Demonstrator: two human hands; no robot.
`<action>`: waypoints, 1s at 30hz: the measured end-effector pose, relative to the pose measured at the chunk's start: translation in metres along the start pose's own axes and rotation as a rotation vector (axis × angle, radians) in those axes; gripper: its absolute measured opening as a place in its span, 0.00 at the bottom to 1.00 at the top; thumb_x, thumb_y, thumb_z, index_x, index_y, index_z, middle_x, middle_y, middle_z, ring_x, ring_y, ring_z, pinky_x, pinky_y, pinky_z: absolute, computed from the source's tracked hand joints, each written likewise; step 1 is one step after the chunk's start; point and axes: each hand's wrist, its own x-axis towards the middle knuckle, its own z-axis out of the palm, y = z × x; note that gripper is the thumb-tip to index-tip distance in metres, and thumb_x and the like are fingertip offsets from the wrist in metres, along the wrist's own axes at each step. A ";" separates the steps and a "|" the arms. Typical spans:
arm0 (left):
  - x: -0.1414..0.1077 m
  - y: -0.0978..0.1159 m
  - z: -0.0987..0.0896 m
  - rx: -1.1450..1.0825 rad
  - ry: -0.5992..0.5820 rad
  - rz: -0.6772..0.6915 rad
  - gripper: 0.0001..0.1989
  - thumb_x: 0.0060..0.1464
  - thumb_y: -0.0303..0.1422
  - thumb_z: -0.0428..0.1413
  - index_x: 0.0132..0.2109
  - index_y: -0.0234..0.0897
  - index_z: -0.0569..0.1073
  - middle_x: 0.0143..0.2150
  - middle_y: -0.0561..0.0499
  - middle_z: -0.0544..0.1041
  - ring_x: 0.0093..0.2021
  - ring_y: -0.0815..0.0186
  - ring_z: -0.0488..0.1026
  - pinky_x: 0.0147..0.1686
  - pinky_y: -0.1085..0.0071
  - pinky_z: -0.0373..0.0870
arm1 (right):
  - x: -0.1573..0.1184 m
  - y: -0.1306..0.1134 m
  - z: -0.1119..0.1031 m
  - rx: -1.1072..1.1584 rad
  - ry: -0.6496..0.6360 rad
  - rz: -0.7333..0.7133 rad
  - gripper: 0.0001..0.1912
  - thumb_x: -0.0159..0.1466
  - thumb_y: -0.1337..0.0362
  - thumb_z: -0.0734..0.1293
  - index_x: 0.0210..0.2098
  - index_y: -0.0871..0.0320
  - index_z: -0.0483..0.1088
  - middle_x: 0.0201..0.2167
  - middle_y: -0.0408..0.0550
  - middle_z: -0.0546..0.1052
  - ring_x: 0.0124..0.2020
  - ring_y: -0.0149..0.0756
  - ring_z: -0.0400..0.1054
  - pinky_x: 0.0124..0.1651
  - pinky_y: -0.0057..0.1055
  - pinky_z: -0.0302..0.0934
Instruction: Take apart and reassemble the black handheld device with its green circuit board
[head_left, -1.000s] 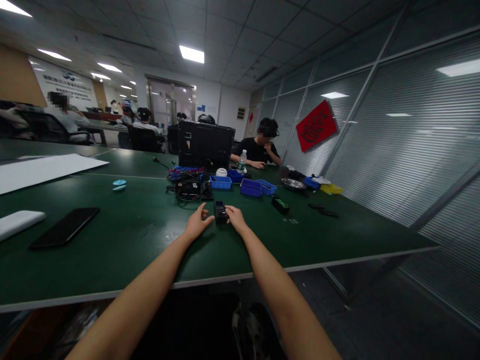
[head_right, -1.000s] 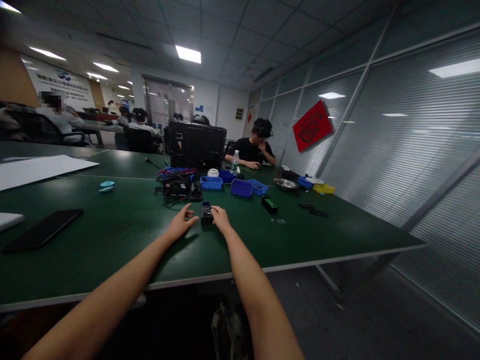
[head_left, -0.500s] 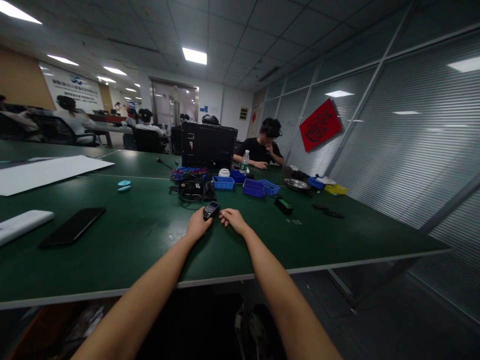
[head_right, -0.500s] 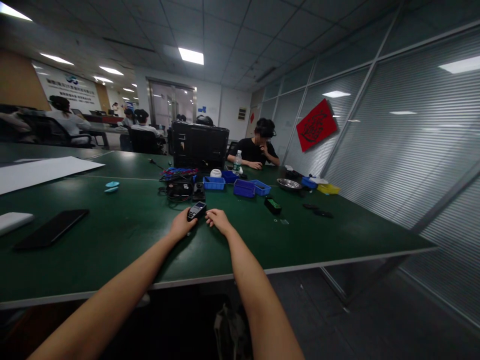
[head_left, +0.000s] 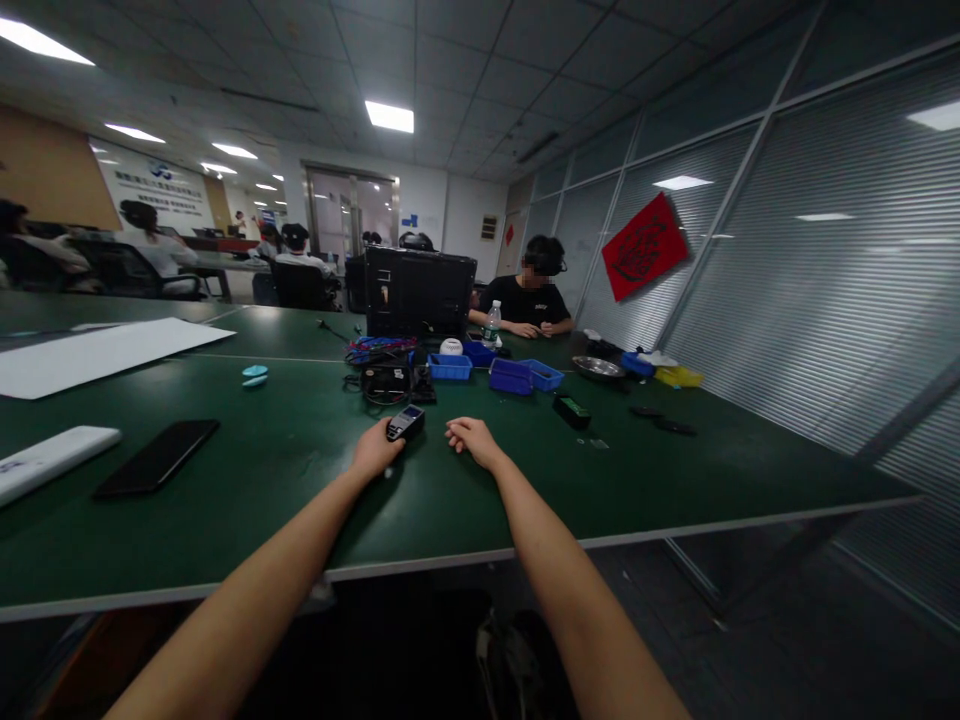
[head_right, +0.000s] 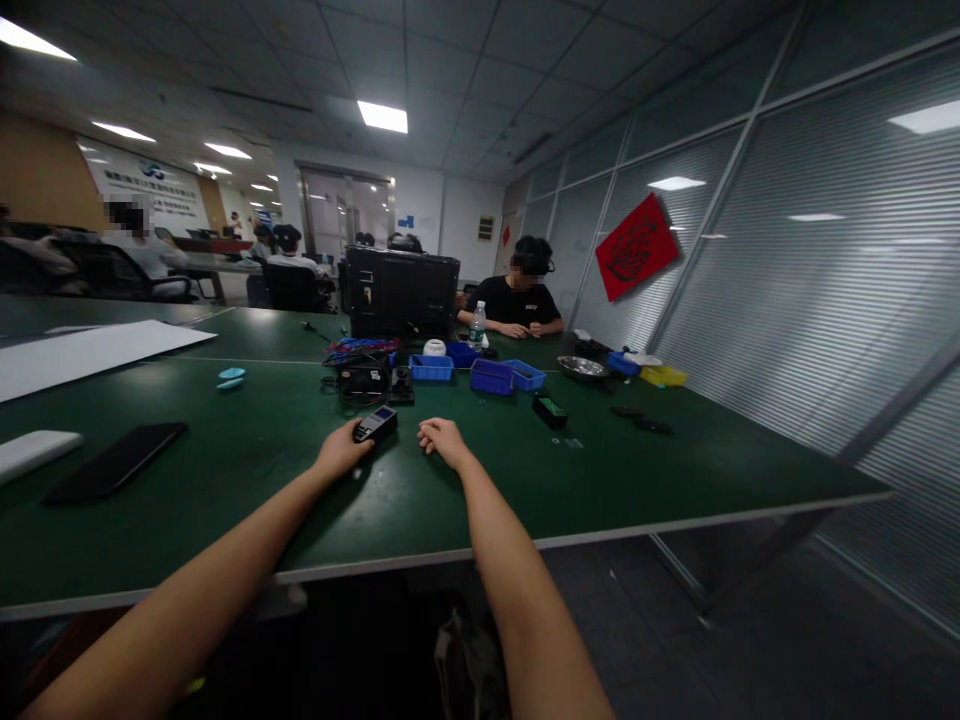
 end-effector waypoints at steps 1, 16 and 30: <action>0.000 -0.005 -0.005 0.008 -0.005 -0.011 0.27 0.45 0.36 0.53 0.54 0.34 0.63 0.50 0.43 0.72 0.47 0.59 0.69 0.43 0.71 0.63 | 0.000 0.000 0.000 -0.003 0.004 -0.002 0.05 0.55 0.68 0.63 0.31 0.63 0.68 0.23 0.46 0.72 0.19 0.25 0.64 0.17 0.20 0.57; 0.009 -0.104 -0.093 0.173 0.187 -0.354 0.24 0.48 0.41 0.48 0.50 0.34 0.64 0.46 0.39 0.73 0.44 0.52 0.71 0.36 0.64 0.66 | -0.002 -0.002 0.000 -0.023 0.010 -0.010 0.06 0.55 0.68 0.64 0.32 0.64 0.69 0.25 0.47 0.73 0.20 0.25 0.64 0.17 0.20 0.56; 0.010 -0.154 -0.112 0.185 0.430 -0.461 0.39 0.46 0.48 0.50 0.59 0.26 0.53 0.52 0.30 0.66 0.51 0.46 0.65 0.44 0.56 0.64 | -0.001 -0.001 0.000 -0.035 0.009 -0.009 0.06 0.55 0.68 0.63 0.32 0.64 0.68 0.25 0.47 0.73 0.19 0.25 0.64 0.16 0.20 0.56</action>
